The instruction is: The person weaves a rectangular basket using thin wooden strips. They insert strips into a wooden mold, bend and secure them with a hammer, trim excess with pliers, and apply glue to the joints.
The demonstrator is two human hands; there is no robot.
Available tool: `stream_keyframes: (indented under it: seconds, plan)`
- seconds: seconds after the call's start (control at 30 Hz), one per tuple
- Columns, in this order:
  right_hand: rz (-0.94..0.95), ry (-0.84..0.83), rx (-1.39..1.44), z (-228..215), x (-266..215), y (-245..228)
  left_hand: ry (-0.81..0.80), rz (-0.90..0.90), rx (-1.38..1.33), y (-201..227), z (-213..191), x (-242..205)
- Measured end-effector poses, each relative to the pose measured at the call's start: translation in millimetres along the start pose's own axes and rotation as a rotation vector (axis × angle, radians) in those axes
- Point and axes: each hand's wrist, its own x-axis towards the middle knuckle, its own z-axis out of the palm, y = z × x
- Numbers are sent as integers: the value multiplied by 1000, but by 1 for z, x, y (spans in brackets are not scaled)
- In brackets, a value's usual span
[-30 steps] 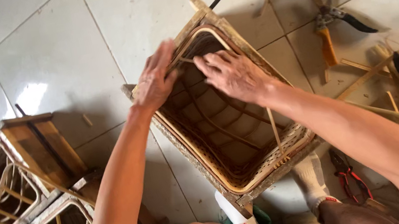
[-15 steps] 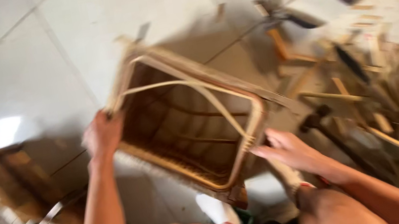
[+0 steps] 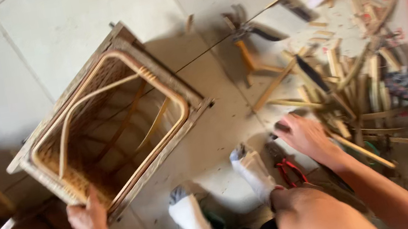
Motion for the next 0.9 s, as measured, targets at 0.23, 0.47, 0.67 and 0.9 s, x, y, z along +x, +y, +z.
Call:
stream_keyframes:
  seconds: [0.23, 0.47, 0.67, 0.9]
  plan:
    - [55, 72, -128, 85, -63, 76, 77, -122, 80, 25, 0, -7]
    - [129, 42, 320, 46, -10, 96, -66, -217, 23, 57, -25, -32]
    - [38, -239, 582, -85, 69, -112, -28, -83, -192, 64, -35, -33]
    - [282, -886, 1250, -12, 68, -391, -54, -44, -197, 59, -33, -19]
